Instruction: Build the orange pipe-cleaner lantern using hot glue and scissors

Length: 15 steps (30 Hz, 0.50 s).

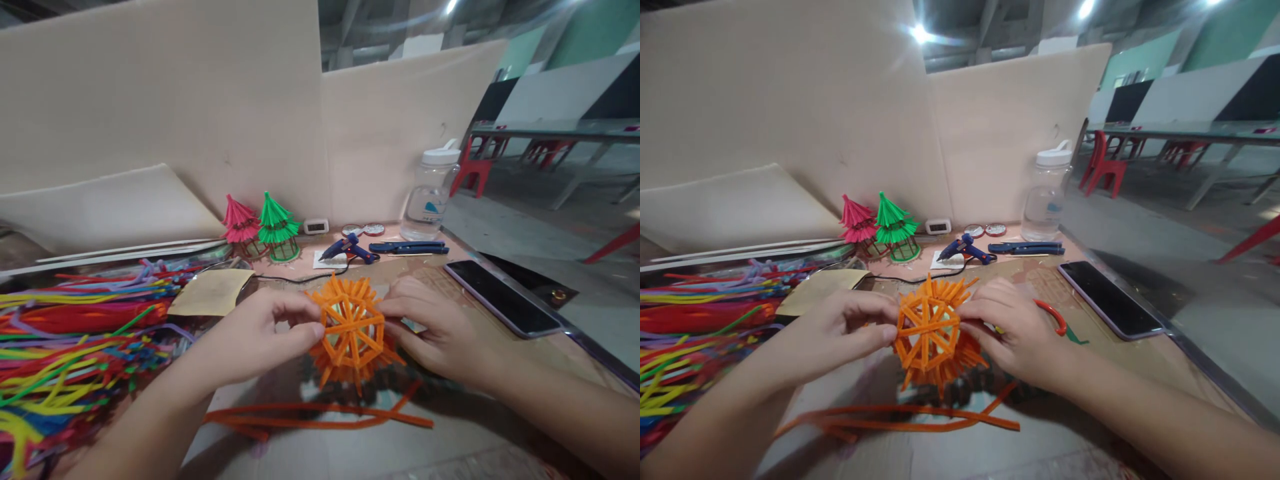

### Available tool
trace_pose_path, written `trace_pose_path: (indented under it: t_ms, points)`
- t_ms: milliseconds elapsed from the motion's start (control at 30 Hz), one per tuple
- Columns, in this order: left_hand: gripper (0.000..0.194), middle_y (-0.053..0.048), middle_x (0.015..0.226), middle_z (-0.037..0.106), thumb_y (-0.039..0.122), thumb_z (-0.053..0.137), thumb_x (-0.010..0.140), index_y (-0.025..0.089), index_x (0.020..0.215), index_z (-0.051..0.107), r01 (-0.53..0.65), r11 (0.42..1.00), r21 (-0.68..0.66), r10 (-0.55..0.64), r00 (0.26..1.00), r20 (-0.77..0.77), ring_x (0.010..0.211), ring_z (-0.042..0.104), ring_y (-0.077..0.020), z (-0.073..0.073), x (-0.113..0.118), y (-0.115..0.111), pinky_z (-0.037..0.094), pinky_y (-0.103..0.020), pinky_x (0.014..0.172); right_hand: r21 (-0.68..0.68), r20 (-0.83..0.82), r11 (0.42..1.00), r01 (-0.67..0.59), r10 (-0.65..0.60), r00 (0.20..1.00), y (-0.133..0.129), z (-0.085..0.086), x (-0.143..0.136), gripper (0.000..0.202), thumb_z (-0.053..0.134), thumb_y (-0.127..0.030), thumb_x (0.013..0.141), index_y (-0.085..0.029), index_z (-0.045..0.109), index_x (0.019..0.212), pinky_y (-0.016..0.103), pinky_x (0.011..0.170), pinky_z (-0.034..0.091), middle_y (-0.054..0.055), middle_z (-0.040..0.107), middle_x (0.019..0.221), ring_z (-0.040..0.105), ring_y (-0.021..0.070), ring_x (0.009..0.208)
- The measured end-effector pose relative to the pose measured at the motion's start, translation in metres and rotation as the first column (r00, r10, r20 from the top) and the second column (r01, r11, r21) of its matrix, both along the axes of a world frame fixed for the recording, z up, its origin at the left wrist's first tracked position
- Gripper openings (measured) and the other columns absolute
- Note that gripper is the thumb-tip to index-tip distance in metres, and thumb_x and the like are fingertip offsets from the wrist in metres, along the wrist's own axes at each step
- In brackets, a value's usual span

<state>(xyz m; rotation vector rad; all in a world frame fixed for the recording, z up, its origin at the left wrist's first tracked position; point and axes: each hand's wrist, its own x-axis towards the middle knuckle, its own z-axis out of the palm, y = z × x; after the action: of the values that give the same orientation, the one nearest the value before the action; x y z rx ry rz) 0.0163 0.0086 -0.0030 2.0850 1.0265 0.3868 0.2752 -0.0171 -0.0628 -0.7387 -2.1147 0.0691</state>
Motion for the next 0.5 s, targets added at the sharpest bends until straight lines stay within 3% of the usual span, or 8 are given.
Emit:
trace_pose_path:
  t_ms: [300, 500]
  points:
    - [0.019, 0.002, 0.073, 0.068, 0.031, 0.059, 0.087, 0.019, 0.077, 0.071, -0.004, 0.997, -0.076, 0.007, 0.999, 0.038, 0.067, 0.059, -0.0120, 0.000, 0.000, 0.003, 0.045, -0.020, 0.062, 0.006, -0.013, 1.000, -0.008, 0.008, 1.000, 0.001, -0.001, -0.001, 0.014, 0.059, -0.008, 0.091, -0.019, 0.066, 0.095, 0.027, 0.068, 0.049, 0.004, 0.066, 0.080, 0.061, 0.0157, 0.076]
    - [0.025, -0.001, 0.078, 0.072, 0.041, 0.061, 0.089, 0.020, 0.087, 0.075, 0.109, 0.973, -0.205, -0.086, 0.990, 0.116, 0.072, 0.063, -0.0146, -0.006, -0.008, 0.017, 0.050, -0.024, 0.067, -0.030, -0.074, 1.000, -0.010, 0.008, 0.997, 0.005, -0.011, -0.001, 0.010, 0.057, -0.014, 0.094, -0.020, 0.066, 0.093, 0.028, 0.068, 0.046, 0.002, 0.065, 0.076, 0.059, 0.0149, 0.072]
